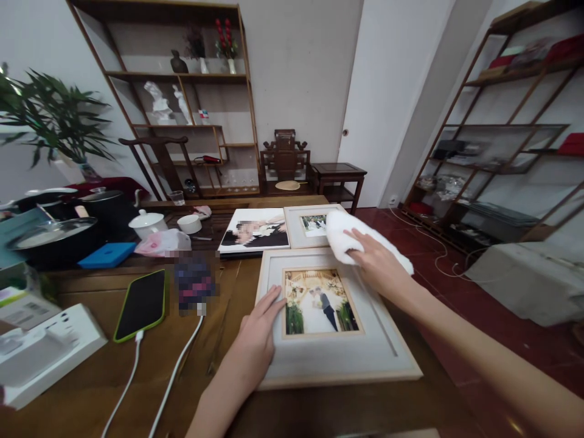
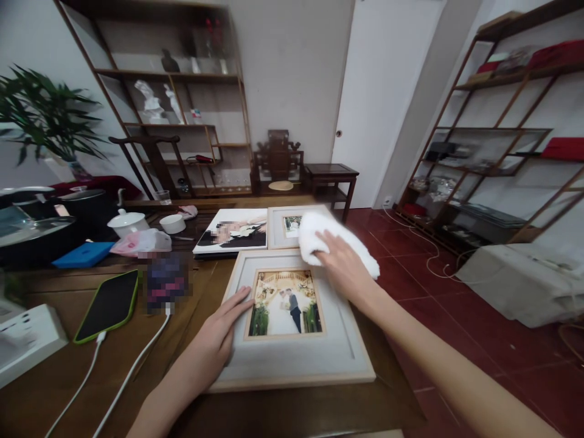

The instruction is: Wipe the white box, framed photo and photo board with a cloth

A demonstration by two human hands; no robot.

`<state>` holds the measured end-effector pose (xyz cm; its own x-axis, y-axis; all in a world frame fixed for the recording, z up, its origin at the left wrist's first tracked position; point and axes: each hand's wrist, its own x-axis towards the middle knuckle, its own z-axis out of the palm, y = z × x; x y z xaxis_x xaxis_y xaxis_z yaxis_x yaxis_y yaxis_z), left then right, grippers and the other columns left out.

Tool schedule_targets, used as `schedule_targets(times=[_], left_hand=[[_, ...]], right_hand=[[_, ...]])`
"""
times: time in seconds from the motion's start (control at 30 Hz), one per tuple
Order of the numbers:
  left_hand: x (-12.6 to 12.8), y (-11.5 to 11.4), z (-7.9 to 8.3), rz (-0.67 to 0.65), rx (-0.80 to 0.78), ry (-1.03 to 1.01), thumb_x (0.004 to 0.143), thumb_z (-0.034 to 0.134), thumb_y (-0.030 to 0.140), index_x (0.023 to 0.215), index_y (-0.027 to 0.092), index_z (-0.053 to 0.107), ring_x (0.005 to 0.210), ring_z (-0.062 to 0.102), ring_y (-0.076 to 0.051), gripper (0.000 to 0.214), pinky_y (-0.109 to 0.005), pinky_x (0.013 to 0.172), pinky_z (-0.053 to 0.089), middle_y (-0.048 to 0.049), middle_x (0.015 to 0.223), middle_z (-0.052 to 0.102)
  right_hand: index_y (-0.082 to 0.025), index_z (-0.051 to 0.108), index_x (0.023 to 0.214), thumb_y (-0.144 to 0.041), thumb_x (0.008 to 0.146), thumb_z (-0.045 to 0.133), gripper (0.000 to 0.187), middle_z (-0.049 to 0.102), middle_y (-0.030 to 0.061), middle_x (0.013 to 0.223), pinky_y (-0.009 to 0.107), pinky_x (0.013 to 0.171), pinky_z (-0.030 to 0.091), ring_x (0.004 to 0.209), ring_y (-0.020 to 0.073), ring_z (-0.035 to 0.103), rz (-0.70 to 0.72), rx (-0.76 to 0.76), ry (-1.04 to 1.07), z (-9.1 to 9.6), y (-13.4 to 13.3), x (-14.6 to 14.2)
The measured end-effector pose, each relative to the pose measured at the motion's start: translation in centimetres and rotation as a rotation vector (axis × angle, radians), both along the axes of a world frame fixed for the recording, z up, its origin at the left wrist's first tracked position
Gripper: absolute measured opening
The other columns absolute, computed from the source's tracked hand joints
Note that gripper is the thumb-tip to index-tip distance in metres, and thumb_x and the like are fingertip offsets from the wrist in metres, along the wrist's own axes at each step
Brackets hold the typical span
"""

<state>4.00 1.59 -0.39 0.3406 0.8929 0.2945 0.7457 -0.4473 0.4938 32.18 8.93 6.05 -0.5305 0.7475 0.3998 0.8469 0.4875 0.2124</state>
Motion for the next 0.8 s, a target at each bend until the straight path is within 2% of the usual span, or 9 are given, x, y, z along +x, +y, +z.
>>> schedule_targets(times=[0.07, 0.13, 0.3, 0.43, 0.57, 0.67, 0.8], left_hand=[[0.0, 0.1, -0.2, 0.002, -0.002, 0.009, 0.078, 0.031, -0.002, 0.125, 0.019, 0.051, 0.131, 0.038, -0.022, 0.056, -0.047, 0.105, 0.036, -0.0125, 0.143, 0.041], [-0.1, 0.1, -0.3, 0.005, 0.005, 0.005, 0.077, 0.031, -0.003, 0.127, 0.02, 0.05, 0.132, 0.037, -0.022, 0.058, -0.047, 0.106, 0.034, -0.0114, 0.145, 0.039], [-0.1, 0.1, -0.2, 0.01, 0.006, -0.012, 0.078, 0.031, -0.002, 0.132, 0.015, 0.044, 0.133, 0.036, -0.023, 0.058, -0.048, 0.108, 0.031, -0.0146, 0.144, 0.039], [0.0, -0.1, -0.1, 0.013, 0.034, -0.025, 0.078, 0.031, -0.001, 0.134, 0.015, 0.04, 0.135, 0.031, -0.023, 0.059, -0.048, 0.11, 0.028, -0.0142, 0.147, 0.035], [0.3, -0.1, -0.4, 0.036, 0.119, -0.043, 0.082, 0.032, 0.003, 0.132, 0.011, 0.041, 0.138, 0.025, -0.024, 0.051, -0.045, 0.11, 0.029, -0.0187, 0.149, 0.027], [0.2, 0.0, -0.8, 0.046, 0.15, -0.038, 0.085, 0.033, 0.005, 0.131, 0.012, 0.042, 0.137, 0.025, -0.026, 0.047, -0.048, 0.109, 0.03, -0.02, 0.148, 0.027], [-0.2, 0.2, -1.4, 0.016, 0.127, 0.0, 0.088, 0.032, 0.006, 0.133, 0.017, 0.04, 0.138, 0.024, -0.026, 0.046, -0.05, 0.108, 0.031, -0.0172, 0.149, 0.027]], right_hand=[[-0.007, 0.067, 0.096, 0.012, 0.068, 0.035, 0.047, 0.042, 0.0219, 0.138, 0.05, 0.104, 0.03, 0.132, 0.0344, 0.03, 0.029, 0.023, -0.026, -0.3, 0.7, 0.3], [-0.009, 0.068, 0.096, 0.013, 0.065, 0.036, 0.05, 0.046, 0.0198, 0.135, 0.051, 0.104, 0.029, 0.132, 0.0336, 0.031, 0.08, -0.043, -0.066, -0.9, 0.6, 0.1], [-0.012, 0.068, 0.092, 0.008, 0.06, 0.041, 0.046, 0.059, 0.0164, 0.119, 0.048, 0.104, 0.032, 0.122, 0.0304, 0.045, 0.088, -0.204, -0.055, -1.7, -2.8, -1.3], [-0.013, 0.068, 0.094, 0.002, 0.06, 0.045, 0.043, 0.061, 0.017, 0.112, 0.045, 0.097, 0.04, 0.113, 0.0319, 0.051, 0.119, -0.371, -0.039, 0.1, -7.8, -2.1], [-0.02, 0.066, 0.092, 0.001, 0.062, 0.043, 0.045, 0.064, 0.0115, 0.11, 0.039, 0.084, 0.049, 0.105, 0.0283, 0.057, 0.159, -0.572, 0.027, 2.3, -11.8, -2.3], [-0.021, 0.065, 0.096, 0.002, 0.059, 0.042, 0.05, 0.061, 0.0115, 0.116, 0.04, 0.083, 0.049, 0.103, 0.0276, 0.058, 0.122, -0.568, 0.045, 2.2, -11.6, -2.4], [-0.016, 0.063, 0.108, 0.005, 0.059, 0.043, 0.057, 0.052, 0.0151, 0.131, 0.046, 0.095, 0.042, 0.121, 0.0313, 0.047, 0.088, -0.362, 0.012, 0.0, -7.2, -2.2]])
